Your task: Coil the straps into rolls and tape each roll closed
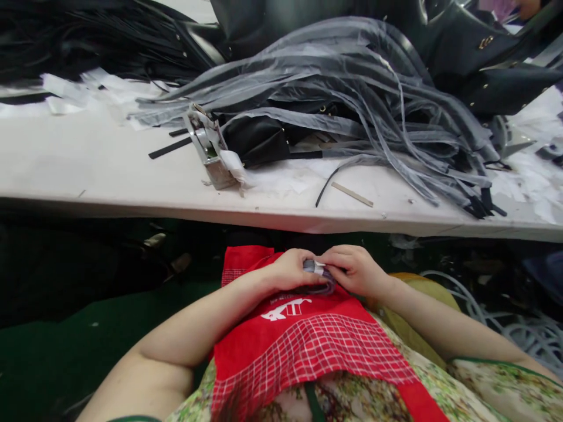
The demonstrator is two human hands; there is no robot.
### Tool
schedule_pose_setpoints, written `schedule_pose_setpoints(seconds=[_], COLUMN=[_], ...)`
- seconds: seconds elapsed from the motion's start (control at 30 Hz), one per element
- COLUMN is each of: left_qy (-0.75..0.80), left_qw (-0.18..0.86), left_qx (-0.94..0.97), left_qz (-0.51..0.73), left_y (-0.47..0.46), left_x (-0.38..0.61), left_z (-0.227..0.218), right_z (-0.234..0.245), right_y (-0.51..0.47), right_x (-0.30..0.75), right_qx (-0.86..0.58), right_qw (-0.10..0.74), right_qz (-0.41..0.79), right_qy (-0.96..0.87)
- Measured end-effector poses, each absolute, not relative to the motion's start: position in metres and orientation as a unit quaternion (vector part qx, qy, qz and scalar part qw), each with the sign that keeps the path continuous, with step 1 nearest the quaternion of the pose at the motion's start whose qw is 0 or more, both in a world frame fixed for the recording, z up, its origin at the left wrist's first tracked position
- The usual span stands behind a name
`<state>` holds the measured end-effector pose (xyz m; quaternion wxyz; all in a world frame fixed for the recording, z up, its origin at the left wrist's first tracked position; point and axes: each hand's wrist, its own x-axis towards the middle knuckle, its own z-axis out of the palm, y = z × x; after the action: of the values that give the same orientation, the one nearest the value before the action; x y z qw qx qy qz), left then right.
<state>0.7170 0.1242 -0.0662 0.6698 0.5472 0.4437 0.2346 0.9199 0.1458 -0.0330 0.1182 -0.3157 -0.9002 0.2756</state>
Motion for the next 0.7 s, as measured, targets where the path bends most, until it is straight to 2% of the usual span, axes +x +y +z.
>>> schedule_pose_setpoints(seconds=[0.13,0.23,0.33,0.5,0.6,0.7], left_qy=[0.360,0.361,0.386,0.426,0.442,0.446], left_qw=[0.758,0.747,0.707,0.652,0.622,0.607], left_qx=[0.384,0.331,0.323,0.283,0.245,0.238], left_qz=[0.386,0.450,0.496,0.560,0.598,0.613], left_y=[0.135,0.137,0.132,0.117,0.108,0.102], left_x=[0.692,0.669,0.646,0.615,0.604,0.598], left_z=[-0.070,-0.064,-0.060,-0.063,-0.066,-0.069], right_z=[-0.035,-0.035,-0.028,-0.018,-0.026,-0.040], right_y=[0.149,0.161,0.194,0.279,0.319,0.339], right_x=[0.906,0.882,0.842,0.739,0.677,0.633], right_qx=[-0.241,-0.215,-0.204,-0.335,-0.382,-0.406], right_qw=[0.128,0.161,0.185,0.281,0.282,0.266], right_qz=[0.178,0.156,0.207,0.304,0.384,0.413], right_qy=[-0.945,-0.951,-0.939,-0.846,-0.792,-0.770])
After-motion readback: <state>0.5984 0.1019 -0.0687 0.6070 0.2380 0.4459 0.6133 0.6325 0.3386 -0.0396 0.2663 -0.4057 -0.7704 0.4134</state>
